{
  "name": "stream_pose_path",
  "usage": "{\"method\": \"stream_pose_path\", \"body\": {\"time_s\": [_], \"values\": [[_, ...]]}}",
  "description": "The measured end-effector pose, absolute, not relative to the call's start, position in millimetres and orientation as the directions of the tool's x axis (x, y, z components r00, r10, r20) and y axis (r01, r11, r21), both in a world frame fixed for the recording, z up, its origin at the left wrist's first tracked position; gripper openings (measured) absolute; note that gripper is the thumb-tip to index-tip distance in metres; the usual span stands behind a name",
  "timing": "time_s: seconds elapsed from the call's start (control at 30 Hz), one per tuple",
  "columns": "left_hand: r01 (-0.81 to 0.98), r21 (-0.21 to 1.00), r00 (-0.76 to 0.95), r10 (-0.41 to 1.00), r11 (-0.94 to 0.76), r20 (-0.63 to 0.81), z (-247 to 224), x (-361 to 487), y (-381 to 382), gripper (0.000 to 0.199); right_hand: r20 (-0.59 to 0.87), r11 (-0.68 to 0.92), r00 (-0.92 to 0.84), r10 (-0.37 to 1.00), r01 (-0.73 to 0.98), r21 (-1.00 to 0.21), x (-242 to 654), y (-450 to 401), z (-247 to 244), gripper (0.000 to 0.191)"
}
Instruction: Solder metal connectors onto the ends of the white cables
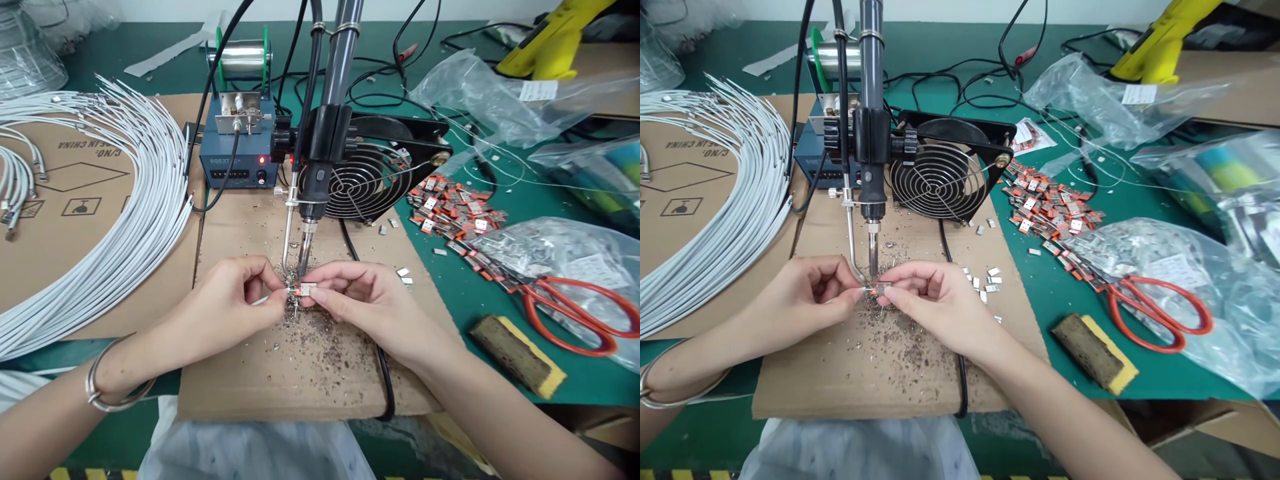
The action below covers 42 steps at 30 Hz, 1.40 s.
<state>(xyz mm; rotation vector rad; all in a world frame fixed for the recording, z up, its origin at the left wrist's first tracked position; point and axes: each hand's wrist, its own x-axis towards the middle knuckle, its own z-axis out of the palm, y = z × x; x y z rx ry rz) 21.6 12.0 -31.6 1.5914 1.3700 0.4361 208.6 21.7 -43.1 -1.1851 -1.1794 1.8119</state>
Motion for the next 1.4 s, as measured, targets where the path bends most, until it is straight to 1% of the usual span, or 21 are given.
{"method": "stream_pose_path", "body": {"time_s": [0.17,0.37,0.6,0.87,1.1,1.4], "values": [[0.543,0.833,0.314,0.896,0.101,-0.313,-30.0,23.2,13.9,0.013,-0.351,-0.411,-0.383,0.854,-0.084,-0.908,210.1,21.8,-45.3,0.007],[0.542,0.832,0.314,0.89,0.119,-0.332,-29.8,24.0,15.7,0.013,-0.36,-0.427,-0.38,0.852,-0.105,-0.898,210.2,21.0,-45.6,0.012],[0.59,0.803,0.299,0.902,0.082,-0.311,-34.9,22.0,13.6,0.016,-0.367,-0.404,-0.333,0.869,-0.045,-0.914,208.3,21.2,-46.5,0.009],[0.6,0.8,0.321,0.913,0.009,-0.251,-32.0,23.3,11.8,0.016,-0.351,-0.386,-0.33,0.877,-0.046,-0.921,207.7,20.4,-45.5,0.007],[0.603,0.797,0.314,0.918,0.003,-0.241,-31.6,22.7,11.0,0.015,-0.348,-0.384,-0.333,0.876,-0.046,-0.922,208.7,19.9,-46.2,0.006],[0.576,0.817,0.339,0.914,-0.014,-0.223,-31.9,21.7,10.1,0.013,-0.298,-0.337,-0.364,0.882,-0.048,-0.94,210.6,19.3,-46.3,0.007]]}}
